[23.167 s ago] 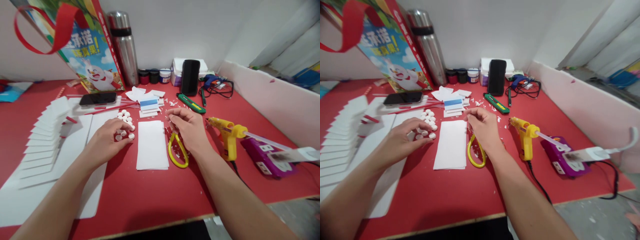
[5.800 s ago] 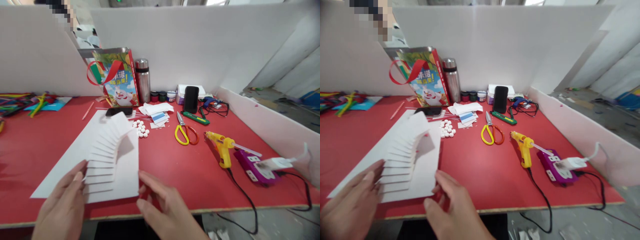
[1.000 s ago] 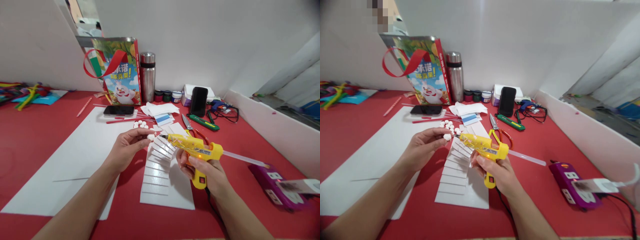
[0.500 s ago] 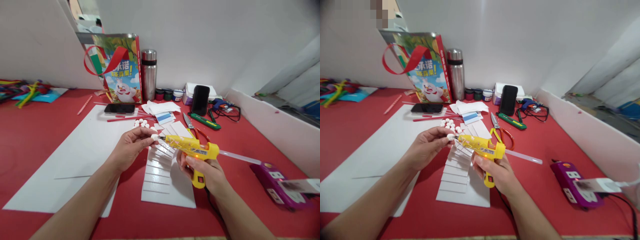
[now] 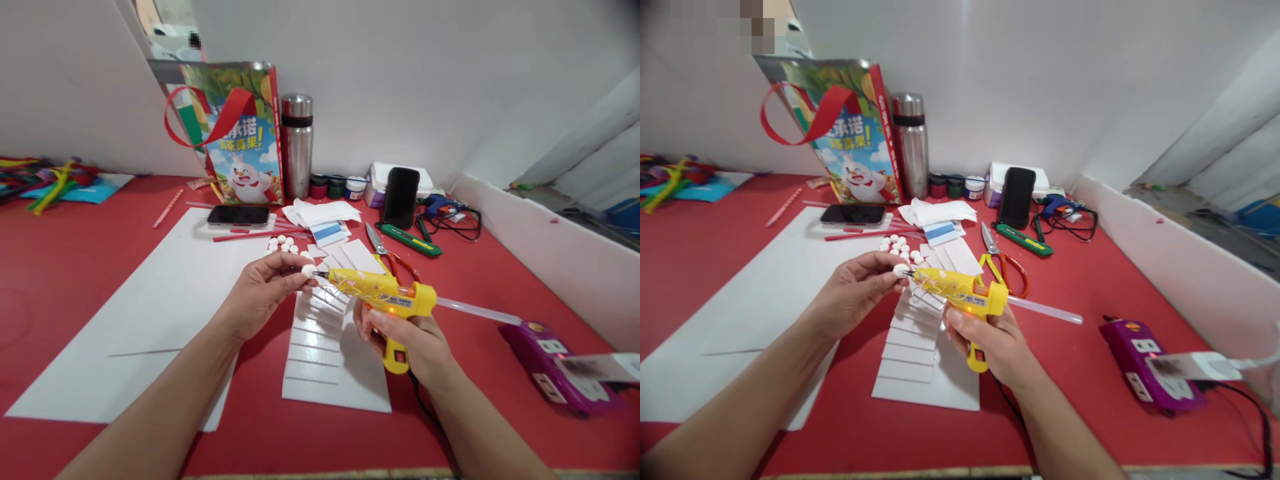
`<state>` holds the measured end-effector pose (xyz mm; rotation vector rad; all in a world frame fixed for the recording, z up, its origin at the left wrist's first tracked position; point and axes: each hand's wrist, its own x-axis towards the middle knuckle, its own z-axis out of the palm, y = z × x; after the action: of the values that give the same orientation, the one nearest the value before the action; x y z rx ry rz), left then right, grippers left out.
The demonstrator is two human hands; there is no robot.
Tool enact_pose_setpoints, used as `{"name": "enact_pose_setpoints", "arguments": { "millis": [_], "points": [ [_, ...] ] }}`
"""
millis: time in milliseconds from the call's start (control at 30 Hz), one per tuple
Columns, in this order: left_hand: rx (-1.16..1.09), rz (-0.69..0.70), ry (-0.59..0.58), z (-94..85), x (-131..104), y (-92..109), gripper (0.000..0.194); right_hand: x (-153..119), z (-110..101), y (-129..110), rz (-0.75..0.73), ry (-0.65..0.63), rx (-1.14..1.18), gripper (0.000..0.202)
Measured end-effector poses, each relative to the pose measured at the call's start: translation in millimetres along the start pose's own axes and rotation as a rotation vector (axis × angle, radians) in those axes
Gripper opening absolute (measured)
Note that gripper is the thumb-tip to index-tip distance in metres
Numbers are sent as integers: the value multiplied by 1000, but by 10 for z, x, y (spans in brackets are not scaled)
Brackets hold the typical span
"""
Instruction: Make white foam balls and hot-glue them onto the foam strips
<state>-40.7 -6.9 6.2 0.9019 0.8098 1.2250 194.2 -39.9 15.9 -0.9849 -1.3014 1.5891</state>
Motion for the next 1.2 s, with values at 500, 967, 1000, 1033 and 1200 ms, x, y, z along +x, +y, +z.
{"name": "enact_pose_setpoints", "arguments": {
  "millis": [500,967,1000,1033,1200],
  "points": [
    [10,-24,21,18,-3,-3,22,-1,4,-5,-35,6,-46,42],
    [-48,9,-4,-27,1,-1,20,-12,-20,25,-39,-31,-38,40],
    [-47,7,3,-28,2,-3,20,-13,-22,31,-37,-35,-36,39],
    [-45,1,9,-29,3,-6,20,-14,-24,36,-34,-39,-34,39],
    [-27,-15,6,-24,11,-19,21,-12,-26,41,-31,-44,-26,41]
  ]
}}
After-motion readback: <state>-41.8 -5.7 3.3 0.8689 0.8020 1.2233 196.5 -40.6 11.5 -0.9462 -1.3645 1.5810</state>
